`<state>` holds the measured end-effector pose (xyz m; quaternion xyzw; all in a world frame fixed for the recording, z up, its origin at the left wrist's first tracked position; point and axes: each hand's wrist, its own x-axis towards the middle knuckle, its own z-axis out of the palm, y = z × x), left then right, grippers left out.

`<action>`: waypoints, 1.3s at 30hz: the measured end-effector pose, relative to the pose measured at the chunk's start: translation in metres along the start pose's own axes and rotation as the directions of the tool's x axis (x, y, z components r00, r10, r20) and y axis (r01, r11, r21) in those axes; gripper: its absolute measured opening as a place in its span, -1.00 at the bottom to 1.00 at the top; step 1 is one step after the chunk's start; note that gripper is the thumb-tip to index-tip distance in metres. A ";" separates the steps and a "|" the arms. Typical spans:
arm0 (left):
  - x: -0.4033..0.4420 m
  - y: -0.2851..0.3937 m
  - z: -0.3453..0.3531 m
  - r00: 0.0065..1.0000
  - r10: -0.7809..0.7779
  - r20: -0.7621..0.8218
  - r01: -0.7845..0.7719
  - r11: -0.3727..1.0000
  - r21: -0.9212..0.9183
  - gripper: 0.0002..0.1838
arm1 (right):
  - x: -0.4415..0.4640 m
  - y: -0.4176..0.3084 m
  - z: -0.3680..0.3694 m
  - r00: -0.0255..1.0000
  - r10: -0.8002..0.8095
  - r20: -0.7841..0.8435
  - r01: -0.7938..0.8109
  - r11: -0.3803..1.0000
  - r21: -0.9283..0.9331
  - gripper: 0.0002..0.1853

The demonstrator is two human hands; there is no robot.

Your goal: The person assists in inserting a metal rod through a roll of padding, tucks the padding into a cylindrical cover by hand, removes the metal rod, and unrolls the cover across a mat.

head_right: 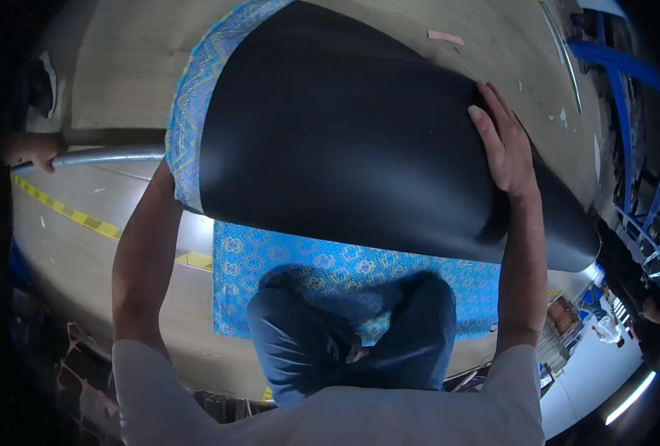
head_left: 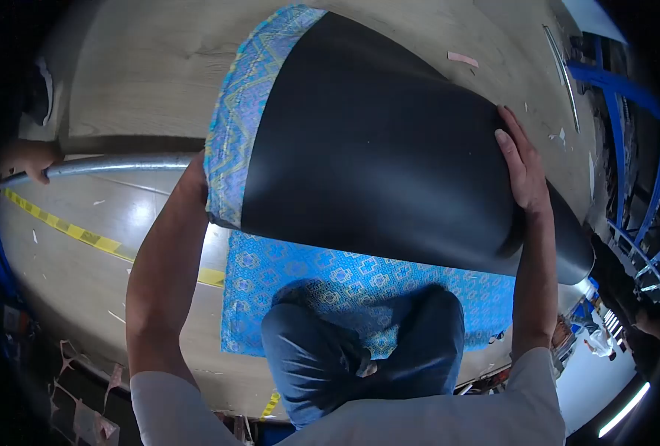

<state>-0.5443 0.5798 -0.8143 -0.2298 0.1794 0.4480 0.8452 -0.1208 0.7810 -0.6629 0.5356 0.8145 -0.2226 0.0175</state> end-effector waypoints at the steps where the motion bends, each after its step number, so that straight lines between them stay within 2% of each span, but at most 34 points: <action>1: 0.003 0.002 -0.001 0.991 -0.137 -0.007 0.133 0.977 -0.169 -0.54 | -0.005 0.000 0.000 1.000 0.003 0.007 -0.003 1.000 0.005 -0.31; 2: -0.002 -0.003 -0.004 0.992 0.035 -0.121 -0.008 0.976 0.218 -0.58 | -0.014 -0.002 0.000 1.000 0.008 0.013 -0.008 1.000 0.011 -0.31; 3: -0.007 -0.009 0.002 0.951 0.205 -0.230 -0.031 0.806 0.592 -0.61 | -0.024 -0.007 -0.001 1.000 0.020 0.021 -0.019 1.000 -0.010 -0.32; 4: -0.002 -0.008 -0.019 0.990 -0.021 -0.140 0.057 0.963 0.263 -0.61 | -0.035 -0.016 -0.002 1.000 0.023 0.005 -0.022 0.999 -0.023 -0.32; 6: -0.003 -0.017 -0.038 0.999 0.035 0.001 -0.029 0.839 0.543 -0.60 | -0.069 -0.024 0.004 0.998 -0.015 -0.059 0.008 0.992 -0.122 -0.32; 7: -0.016 -0.025 -0.023 0.997 0.029 0.066 -0.058 0.862 0.503 -0.57 | -0.091 -0.029 0.009 0.994 -0.053 -0.096 0.037 0.986 -0.160 -0.32; 9: -0.041 -0.035 0.003 0.996 0.072 -0.053 -0.018 0.746 0.666 -0.45 | -0.124 -0.043 0.020 0.979 -0.115 -0.168 0.079 0.975 -0.208 -0.28; 12: -0.054 -0.049 -0.016 0.997 0.077 0.009 -0.049 0.545 0.837 -0.38 | -0.185 -0.054 0.044 0.966 -0.126 -0.224 0.072 0.970 -0.233 -0.19; 13: -0.061 -0.055 -0.016 0.992 0.065 0.110 -0.128 0.464 0.876 -0.35 | -0.204 -0.059 0.052 0.965 -0.134 -0.227 0.081 0.970 -0.227 -0.16; 14: -0.069 -0.058 -0.011 0.996 0.042 0.076 -0.087 0.455 0.887 -0.36 | -0.222 -0.063 0.058 0.964 -0.142 -0.226 0.091 0.970 -0.223 -0.13; 16: -0.070 -0.066 -0.019 0.998 0.047 0.031 -0.046 0.344 0.938 -0.40 | -0.244 -0.068 0.051 0.985 -0.111 -0.135 0.083 0.976 -0.200 -0.10; 17: -0.072 -0.068 -0.020 0.993 0.108 0.048 -0.072 0.230 0.970 -0.43 | -0.247 -0.073 0.039 0.992 -0.095 -0.082 0.079 0.981 -0.180 -0.11; 18: -0.070 -0.067 -0.019 0.996 0.081 0.035 -0.053 0.238 0.970 -0.42 | -0.243 -0.072 0.020 0.998 -0.066 -0.010 0.060 0.961 -0.270 -0.18; 19: -0.068 -0.067 -0.018 0.998 0.054 0.021 -0.034 0.245 0.969 -0.42 | -0.226 -0.075 0.005 0.998 -0.048 0.040 0.058 0.959 -0.277 -0.22; 20: -0.066 -0.066 -0.018 1.000 0.027 0.007 -0.014 0.251 0.968 -0.42 | -0.191 -0.084 0.000 0.996 -0.041 0.082 0.057 0.976 -0.209 -0.25; 22: -0.062 -0.057 -0.014 0.995 -0.064 -0.082 0.100 0.370 0.924 -0.30 | -0.105 -0.107 0.024 0.987 -0.078 0.138 0.077 0.997 0.007 -0.31; 24: -0.070 -0.059 0.006 0.995 0.090 -0.041 0.023 0.197 0.980 -0.39 | -0.059 -0.123 0.050 0.979 -0.068 0.191 0.036 0.986 0.165 -0.36; 26: -0.048 -0.053 -0.013 0.989 0.145 0.016 -0.022 0.044 0.999 -0.41 | -0.049 -0.125 0.053 0.968 -0.061 0.244 0.021 0.986 0.164 -0.39; 28: -0.059 -0.063 -0.004 0.998 0.059 0.030 -0.051 0.396 0.917 -0.41 | -0.058 -0.108 0.050 0.967 -0.019 0.253 -0.001 0.997 0.081 -0.37; 29: -0.061 -0.059 -0.002 0.996 0.082 0.029 -0.061 0.413 0.909 -0.40 | -0.050 -0.100 0.055 0.973 -0.031 0.228 0.023 0.999 0.038 -0.35; 30: -0.068 -0.060 0.004 0.989 0.109 -0.099 0.050 0.385 0.922 -0.38 | -0.055 -0.110 0.056 0.981 -0.044 0.190 0.039 0.999 0.030 -0.34; 33: -0.070 -0.069 -0.022 0.997 0.051 -0.060 0.036 0.380 0.924 -0.47 | -0.114 -0.142 0.050 0.990 -0.065 0.127 0.068 0.998 -0.015 -0.26; 35: -0.084 -0.072 -0.025 0.995 -0.075 -0.063 0.092 0.480 0.872 -0.51 | -0.153 -0.149 0.055 0.988 -0.149 0.030 0.151 0.982 -0.116 -0.17; 36: -0.089 -0.074 -0.027 0.991 -0.103 -0.084 0.126 0.526 0.841 -0.47 | -0.171 -0.146 0.060 0.987 -0.158 0.026 0.160 0.979 -0.125 -0.07; 39: -0.102 -0.079 -0.044 0.971 -0.191 -0.144 0.234 0.627 0.743 -0.36 | -0.226 -0.147 0.084 0.988 -0.148 -0.046 0.139 0.977 -0.163 0.03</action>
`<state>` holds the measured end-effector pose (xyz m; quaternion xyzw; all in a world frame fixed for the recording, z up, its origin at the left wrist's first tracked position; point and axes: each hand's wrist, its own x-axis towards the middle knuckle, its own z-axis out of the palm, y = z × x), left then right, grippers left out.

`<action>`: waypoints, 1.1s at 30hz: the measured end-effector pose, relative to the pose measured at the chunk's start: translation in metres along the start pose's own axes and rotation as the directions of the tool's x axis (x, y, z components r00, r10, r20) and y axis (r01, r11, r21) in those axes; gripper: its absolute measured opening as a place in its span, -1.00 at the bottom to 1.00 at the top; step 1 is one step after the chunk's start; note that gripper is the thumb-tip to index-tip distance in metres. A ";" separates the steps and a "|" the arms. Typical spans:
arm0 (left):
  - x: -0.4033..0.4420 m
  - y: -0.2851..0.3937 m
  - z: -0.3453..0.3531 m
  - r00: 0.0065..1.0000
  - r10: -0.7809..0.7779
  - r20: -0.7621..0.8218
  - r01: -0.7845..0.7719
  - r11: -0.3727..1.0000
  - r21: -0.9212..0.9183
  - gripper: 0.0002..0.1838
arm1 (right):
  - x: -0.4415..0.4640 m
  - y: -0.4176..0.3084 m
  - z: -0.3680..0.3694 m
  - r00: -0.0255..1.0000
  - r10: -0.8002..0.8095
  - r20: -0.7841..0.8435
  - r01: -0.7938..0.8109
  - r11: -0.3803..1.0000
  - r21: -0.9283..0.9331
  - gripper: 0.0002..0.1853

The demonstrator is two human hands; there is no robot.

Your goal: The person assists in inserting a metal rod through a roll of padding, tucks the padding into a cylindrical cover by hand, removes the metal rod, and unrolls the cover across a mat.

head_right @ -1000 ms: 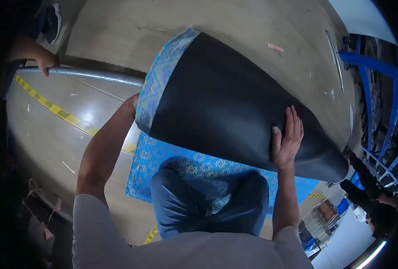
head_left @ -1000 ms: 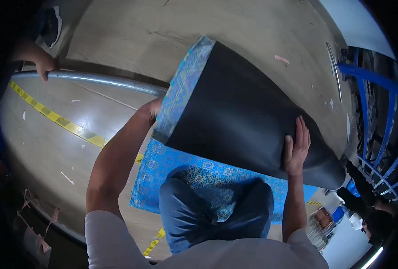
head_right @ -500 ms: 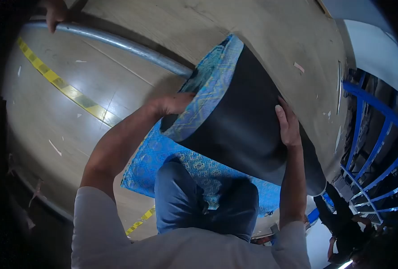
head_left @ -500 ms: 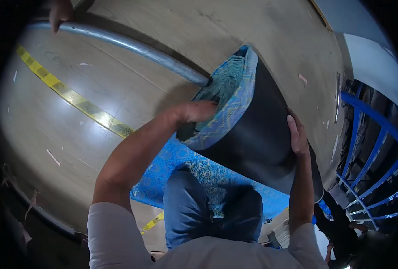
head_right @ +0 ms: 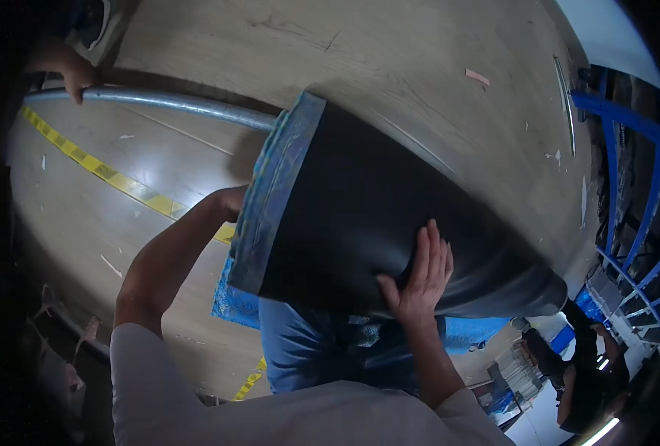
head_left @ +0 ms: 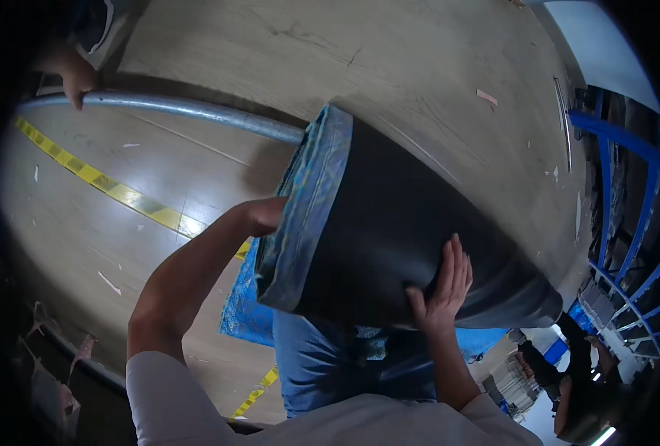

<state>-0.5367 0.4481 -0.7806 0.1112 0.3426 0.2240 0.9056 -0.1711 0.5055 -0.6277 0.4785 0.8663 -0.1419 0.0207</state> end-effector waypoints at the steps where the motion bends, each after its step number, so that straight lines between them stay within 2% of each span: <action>1: 0.000 -0.010 -0.008 0.999 -0.037 0.015 0.037 0.999 -0.032 -0.33 | -0.018 -0.002 0.008 1.000 0.011 -0.008 -0.011 1.000 -0.005 0.04; 3: -0.003 -0.032 -0.014 0.998 -0.034 0.046 0.038 0.996 -0.079 -0.33 | -0.047 -0.008 0.017 1.000 0.019 -0.014 -0.020 0.999 -0.025 0.04; 6: -0.004 -0.058 -0.022 0.994 0.003 0.105 0.011 0.990 -0.138 -0.30 | -0.061 -0.003 0.005 1.000 0.000 0.025 -0.001 0.999 0.040 0.02; 8: -0.004 -0.061 -0.026 0.990 0.021 0.139 -0.001 0.990 -0.142 -0.25 | -0.009 0.025 -0.027 0.989 -0.002 0.151 -0.020 0.989 0.145 -0.06; 9: -0.002 -0.077 -0.043 0.966 0.098 0.240 -0.053 0.981 -0.187 -0.24 | 0.020 0.037 -0.040 0.978 0.013 0.211 -0.052 0.982 0.181 -0.10; 11: 0.005 -0.058 -0.038 0.984 0.029 0.173 -0.011 0.994 -0.108 -0.25 | 0.074 0.036 -0.023 0.984 0.051 0.169 -0.074 0.988 0.136 -0.25; 12: 0.007 -0.046 -0.044 0.992 0.000 0.127 0.009 0.998 -0.068 -0.26 | 0.104 0.036 -0.012 0.975 0.068 0.210 -0.097 0.986 0.132 -0.25; 14: 0.020 -0.029 -0.046 0.996 -0.055 0.065 0.058 0.997 -0.047 -0.27 | 0.112 0.041 -0.023 0.904 0.142 0.404 -0.221 0.963 0.155 -0.22; 16: 0.011 -0.026 -0.050 0.998 -0.066 -0.009 0.066 0.998 -0.025 -0.28 | 0.110 0.034 -0.027 0.876 0.170 0.452 -0.286 0.937 0.200 -0.18; 20: -0.009 -0.031 -0.048 0.994 -0.056 -0.096 0.056 0.998 -0.002 -0.29 | 0.072 0.026 -0.020 0.941 0.134 0.312 -0.190 0.969 0.157 -0.22; 21: -0.011 -0.031 -0.047 0.993 -0.050 -0.110 0.051 0.999 0.003 -0.30 | 0.056 0.022 -0.014 0.964 0.119 0.238 -0.150 0.982 0.117 -0.17; 25: -0.023 -0.040 -0.035 0.974 -0.010 -0.225 0.017 0.999 0.029 -0.31 | 0.030 0.010 -0.003 0.991 0.104 0.088 -0.113 0.988 0.108 -0.14; 26: -0.025 -0.042 -0.031 0.964 0.008 -0.267 0.006 0.999 0.052 -0.32 | 0.033 0.012 -0.001 0.990 0.102 0.096 -0.114 0.986 0.123 -0.15; 30: -0.031 -0.055 -0.002 0.861 0.140 -0.488 -0.042 0.978 0.205 -0.33 | 0.049 0.026 0.000 0.986 0.133 0.103 -0.150 0.972 0.181 -0.18; 33: -0.041 -0.060 0.023 0.686 0.294 -0.666 -0.020 0.922 0.386 -0.33 | 0.051 0.028 -0.003 0.982 0.145 0.124 -0.169 0.962 0.214 -0.19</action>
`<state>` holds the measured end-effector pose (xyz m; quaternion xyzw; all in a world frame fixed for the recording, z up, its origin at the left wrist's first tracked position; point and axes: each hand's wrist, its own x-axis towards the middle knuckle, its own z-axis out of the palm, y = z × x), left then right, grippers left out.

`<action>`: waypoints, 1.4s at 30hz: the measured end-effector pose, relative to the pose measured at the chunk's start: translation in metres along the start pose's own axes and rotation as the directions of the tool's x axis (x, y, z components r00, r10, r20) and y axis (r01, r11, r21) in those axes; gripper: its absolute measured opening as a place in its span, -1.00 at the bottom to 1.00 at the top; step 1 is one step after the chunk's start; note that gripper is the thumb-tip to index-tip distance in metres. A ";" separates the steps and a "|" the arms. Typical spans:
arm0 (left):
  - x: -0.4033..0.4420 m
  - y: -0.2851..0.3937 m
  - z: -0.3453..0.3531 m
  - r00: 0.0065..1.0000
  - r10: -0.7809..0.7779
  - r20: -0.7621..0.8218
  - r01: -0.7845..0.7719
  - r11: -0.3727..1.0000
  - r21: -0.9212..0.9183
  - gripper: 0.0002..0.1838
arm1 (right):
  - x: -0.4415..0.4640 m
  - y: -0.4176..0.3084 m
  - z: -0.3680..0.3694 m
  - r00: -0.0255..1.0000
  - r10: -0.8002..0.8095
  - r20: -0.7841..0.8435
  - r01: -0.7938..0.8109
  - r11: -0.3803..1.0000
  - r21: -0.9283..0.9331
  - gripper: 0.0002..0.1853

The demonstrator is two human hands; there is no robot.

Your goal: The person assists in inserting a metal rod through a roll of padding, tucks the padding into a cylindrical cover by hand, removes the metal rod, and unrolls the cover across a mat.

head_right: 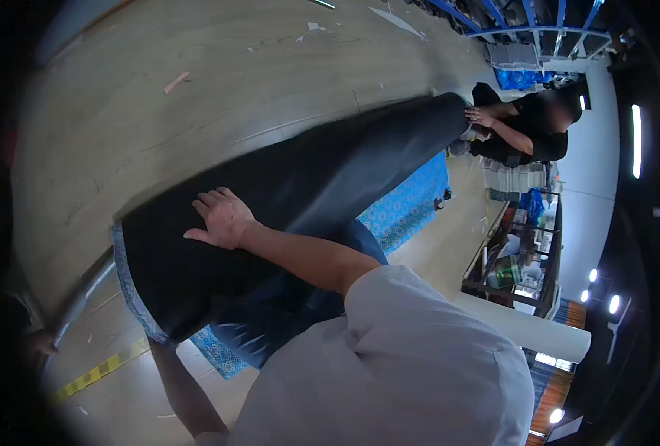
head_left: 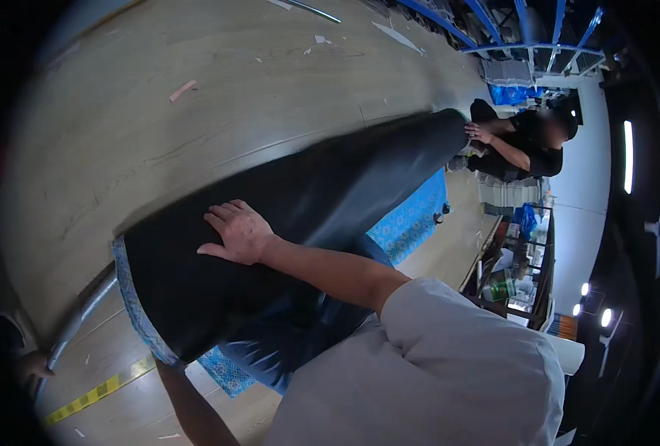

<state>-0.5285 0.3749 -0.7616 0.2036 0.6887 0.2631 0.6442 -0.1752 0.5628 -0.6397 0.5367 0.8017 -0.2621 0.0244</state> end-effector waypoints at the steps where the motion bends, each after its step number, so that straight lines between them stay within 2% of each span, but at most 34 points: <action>1: -0.011 0.003 0.000 0.994 0.038 -0.104 -0.029 0.996 0.088 -0.33 | -0.003 0.001 -0.003 1.000 0.005 0.009 -0.005 1.000 0.009 -0.20; 3: -0.039 0.013 -0.005 0.930 0.146 -0.337 -0.037 0.950 0.309 -0.33 | -0.013 0.007 -0.007 0.998 -0.044 -0.041 0.049 0.989 0.138 -0.21; 5: -0.082 0.032 -0.012 0.759 0.341 -0.555 0.032 0.831 0.555 -0.34 | -0.028 0.026 -0.003 0.986 -0.049 -0.156 0.095 0.950 0.299 -0.27; 6: -0.102 0.046 -0.005 0.642 0.497 -0.583 0.045 0.735 0.676 -0.34 | -0.040 0.044 -0.021 0.971 -0.036 -0.237 0.105 0.953 0.285 -0.29; 8: -0.125 0.085 0.031 0.429 0.770 -0.473 0.049 0.503 0.863 -0.34 | -0.087 0.093 -0.070 0.936 0.065 -0.347 0.032 0.963 0.266 -0.33; 9: -0.126 0.101 0.060 0.392 0.840 -0.374 0.012 0.402 0.915 -0.34 | -0.109 0.125 -0.086 0.901 0.133 -0.412 -0.059 0.981 0.186 -0.32; 11: -0.115 0.125 0.132 0.423 0.885 -0.196 -0.084 0.254 0.964 -0.33 | -0.154 0.193 -0.108 0.831 0.261 -0.491 -0.268 0.962 0.057 -0.27; 13: -0.095 0.130 0.200 0.569 0.815 -0.109 -0.156 0.237 0.959 -0.36 | -0.188 0.247 -0.117 0.796 0.343 -0.499 -0.414 0.910 -0.035 -0.25; 14: -0.084 0.130 0.229 0.635 0.769 -0.074 -0.185 0.244 0.952 -0.39 | -0.198 0.268 -0.113 0.791 0.352 -0.500 -0.434 0.900 -0.053 -0.23; 17: -0.050 0.123 0.254 0.698 0.682 -0.220 0.117 0.194 0.974 -0.44 | -0.201 0.299 -0.094 0.786 0.413 -0.459 -0.491 0.869 -0.059 -0.23; 18: -0.049 0.124 0.256 0.686 0.680 -0.258 0.130 0.235 0.963 -0.46 | -0.197 0.299 -0.095 0.785 0.417 -0.458 -0.504 0.860 -0.082 -0.22; 20: -0.041 0.117 0.250 0.646 0.734 -0.211 0.097 0.196 0.976 -0.45 | -0.192 0.296 -0.092 0.784 0.423 -0.455 -0.508 0.858 -0.077 -0.22; 27: -0.037 0.122 0.253 0.670 0.701 -0.244 0.141 0.203 0.969 -0.46 | -0.184 0.302 -0.090 0.817 0.373 -0.439 -0.450 0.889 -0.083 -0.25; 32: -0.037 0.119 0.255 0.642 0.729 -0.238 0.137 0.196 0.971 -0.47 | -0.188 0.305 -0.083 0.826 0.357 -0.437 -0.433 0.898 -0.084 -0.29; 36: -0.039 0.121 0.255 0.641 0.729 -0.242 0.137 0.201 0.970 -0.47 | -0.187 0.307 -0.084 0.837 0.344 -0.424 -0.410 0.909 -0.073 -0.24; 42: -0.030 0.109 0.247 0.606 0.772 -0.193 0.138 0.138 0.981 -0.45 | -0.189 0.306 -0.091 0.822 0.399 -0.406 -0.437 0.899 -0.002 -0.23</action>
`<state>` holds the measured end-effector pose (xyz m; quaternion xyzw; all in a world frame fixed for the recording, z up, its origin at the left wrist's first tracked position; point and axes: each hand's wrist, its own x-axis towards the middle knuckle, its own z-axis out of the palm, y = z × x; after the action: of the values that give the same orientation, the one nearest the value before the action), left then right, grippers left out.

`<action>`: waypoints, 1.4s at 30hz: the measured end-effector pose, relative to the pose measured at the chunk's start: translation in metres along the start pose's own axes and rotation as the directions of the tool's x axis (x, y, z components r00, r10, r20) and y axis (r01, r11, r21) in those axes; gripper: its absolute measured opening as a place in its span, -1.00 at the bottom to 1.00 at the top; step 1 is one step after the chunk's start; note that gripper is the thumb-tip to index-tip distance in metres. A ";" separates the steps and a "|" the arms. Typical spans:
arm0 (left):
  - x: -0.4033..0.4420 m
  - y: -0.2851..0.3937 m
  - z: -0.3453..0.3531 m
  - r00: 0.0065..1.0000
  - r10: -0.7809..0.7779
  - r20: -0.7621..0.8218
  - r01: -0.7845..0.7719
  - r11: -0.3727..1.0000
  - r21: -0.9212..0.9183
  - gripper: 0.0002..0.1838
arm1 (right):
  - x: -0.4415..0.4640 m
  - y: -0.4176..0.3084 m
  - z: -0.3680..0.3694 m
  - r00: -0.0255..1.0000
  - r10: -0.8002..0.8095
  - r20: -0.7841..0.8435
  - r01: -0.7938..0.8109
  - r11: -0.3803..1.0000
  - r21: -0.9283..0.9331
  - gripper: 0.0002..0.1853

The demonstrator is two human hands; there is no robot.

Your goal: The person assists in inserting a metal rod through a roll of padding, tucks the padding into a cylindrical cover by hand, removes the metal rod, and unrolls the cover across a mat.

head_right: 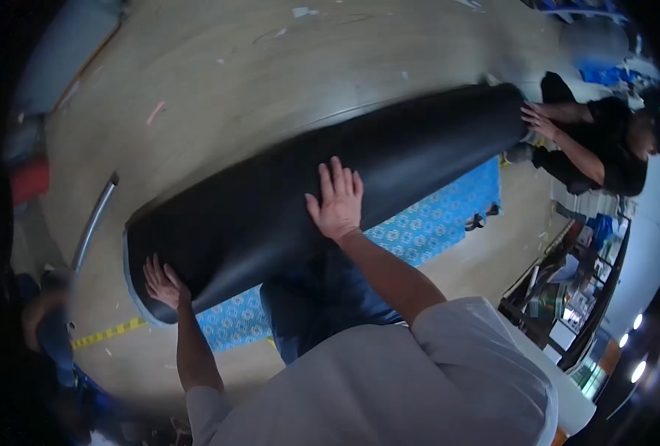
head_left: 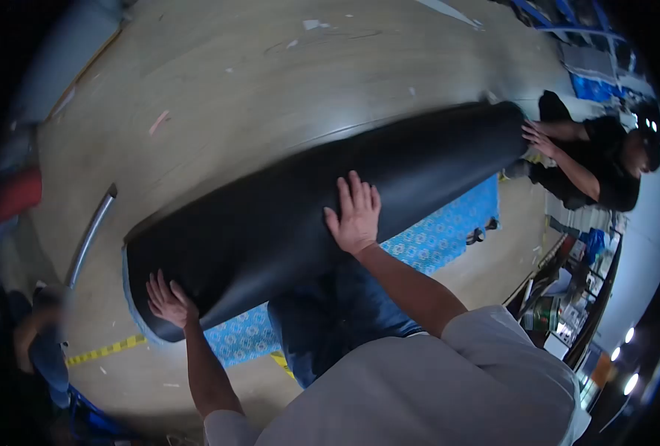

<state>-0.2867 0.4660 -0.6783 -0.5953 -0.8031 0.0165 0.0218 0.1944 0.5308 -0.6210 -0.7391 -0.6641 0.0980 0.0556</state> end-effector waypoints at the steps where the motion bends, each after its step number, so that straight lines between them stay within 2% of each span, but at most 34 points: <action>1: -0.001 -0.002 0.003 1.000 0.001 -0.006 -0.001 1.000 0.006 -0.44 | 0.001 -0.001 -0.001 1.000 0.012 0.000 -0.012 1.000 -0.001 -0.23; 11: 0.004 0.012 -0.016 0.967 -0.109 0.231 0.073 0.985 0.159 -0.38 | -0.009 0.004 0.003 0.998 0.019 -0.067 -0.020 1.000 -0.008 -0.24; 13: -0.004 0.024 -0.012 0.986 -0.106 0.127 0.100 0.993 0.054 -0.38 | -0.009 0.008 0.006 0.999 0.024 -0.021 -0.025 1.000 -0.016 -0.17; 14: -0.014 0.050 -0.039 0.989 -0.082 0.127 0.091 0.993 -0.069 -0.38 | -0.008 0.009 0.004 1.000 0.020 0.008 -0.020 1.000 -0.019 -0.13; 15: -0.029 0.064 -0.046 0.999 0.005 0.054 0.005 0.982 -0.188 -0.38 | -0.007 0.011 -0.001 0.995 0.024 0.097 -0.022 1.000 -0.019 -0.04; 17: -0.064 0.084 -0.062 0.988 0.145 -0.053 -0.155 0.927 -0.342 -0.37 | 0.006 0.018 -0.012 0.964 0.026 0.266 -0.042 0.998 0.052 0.05; 18: -0.086 0.097 -0.082 0.987 0.153 -0.040 -0.156 0.905 -0.397 -0.37 | 0.015 0.022 -0.018 0.930 0.047 0.364 -0.091 0.990 0.107 0.09; 20: -0.138 0.094 -0.073 0.980 0.161 -0.113 -0.196 0.866 -0.461 -0.35 | 0.024 0.028 -0.053 0.855 -0.063 0.515 -0.138 0.929 0.344 0.05; 21: -0.167 0.088 -0.070 0.986 0.141 -0.083 -0.164 0.876 -0.454 -0.35 | 0.025 0.039 -0.030 0.908 0.005 0.420 -0.217 0.861 0.461 -0.09; 22: -0.198 0.076 -0.062 0.990 0.133 -0.051 -0.142 0.883 -0.448 -0.34 | 0.013 0.040 -0.036 0.927 0.000 0.374 -0.213 0.823 0.527 -0.14; 24: -0.271 0.039 -0.028 0.996 0.032 0.085 -0.001 0.939 -0.343 -0.27 | -0.030 0.043 -0.055 0.960 0.011 0.280 -0.199 0.733 0.651 -0.24; 25: -0.303 0.021 -0.022 0.964 -0.045 0.260 0.117 0.956 -0.267 -0.28 | -0.054 0.046 -0.067 0.981 -0.013 0.195 -0.103 0.813 0.574 -0.34; 27: -0.369 -0.021 -0.005 0.809 -0.251 0.531 0.327 0.944 -0.052 -0.23 | -0.096 0.082 -0.047 0.982 -0.139 0.127 0.066 0.888 0.455 -0.44; 29: -0.415 -0.046 0.002 0.629 -0.377 0.680 0.443 0.893 0.086 -0.30 | -0.144 0.116 -0.051 0.986 -0.099 0.134 0.024 0.878 0.479 -0.48; 31: -0.447 -0.058 0.014 0.473 -0.395 0.788 0.520 0.847 0.112 -0.36 | -0.190 0.158 -0.043 0.989 0.092 0.119 -0.138 0.866 0.481 -0.49; 32: -0.446 -0.039 -0.004 0.515 -0.367 0.774 0.496 0.865 0.080 -0.38 | -0.210 0.179 -0.047 0.977 0.158 0.141 -0.208 0.838 0.505 -0.50; 33: -0.447 -0.041 0.014 0.573 -0.266 0.775 0.401 0.916 0.019 -0.38 | -0.228 0.198 -0.051 0.959 0.231 0.163 -0.282 0.801 0.529 -0.52; 35: -0.415 -0.018 0.017 0.669 -0.125 0.733 0.297 0.949 -0.109 -0.40 | -0.266 0.236 -0.052 0.888 0.394 0.238 -0.460 0.759 0.460 -0.52; 36: -0.389 -0.003 0.014 0.735 -0.060 0.676 0.259 0.945 -0.198 -0.41 | -0.286 0.258 -0.034 0.856 0.465 0.223 -0.515 0.743 0.428 -0.45; 37: -0.360 0.015 0.011 0.791 0.007 0.612 0.209 0.937 -0.281 -0.42 | -0.301 0.276 -0.025 0.803 0.516 0.298 -0.595 0.698 0.398 -0.44; 39: -0.304 0.047 -0.007 0.881 0.117 0.459 0.100 0.901 -0.422 -0.44 | -0.331 0.302 -0.010 0.678 0.585 0.445 -0.731 0.604 0.318 -0.42; 42: -0.240 0.109 -0.053 0.937 0.241 0.254 -0.068 0.837 -0.544 -0.47 | -0.372 0.316 0.010 0.632 0.608 0.480 -0.772 0.547 0.324 -0.31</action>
<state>-0.1103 0.2684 -0.6348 -0.6315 -0.7185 -0.1087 -0.2706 0.4620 0.1255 -0.6710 -0.8744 -0.2635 0.3958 0.0962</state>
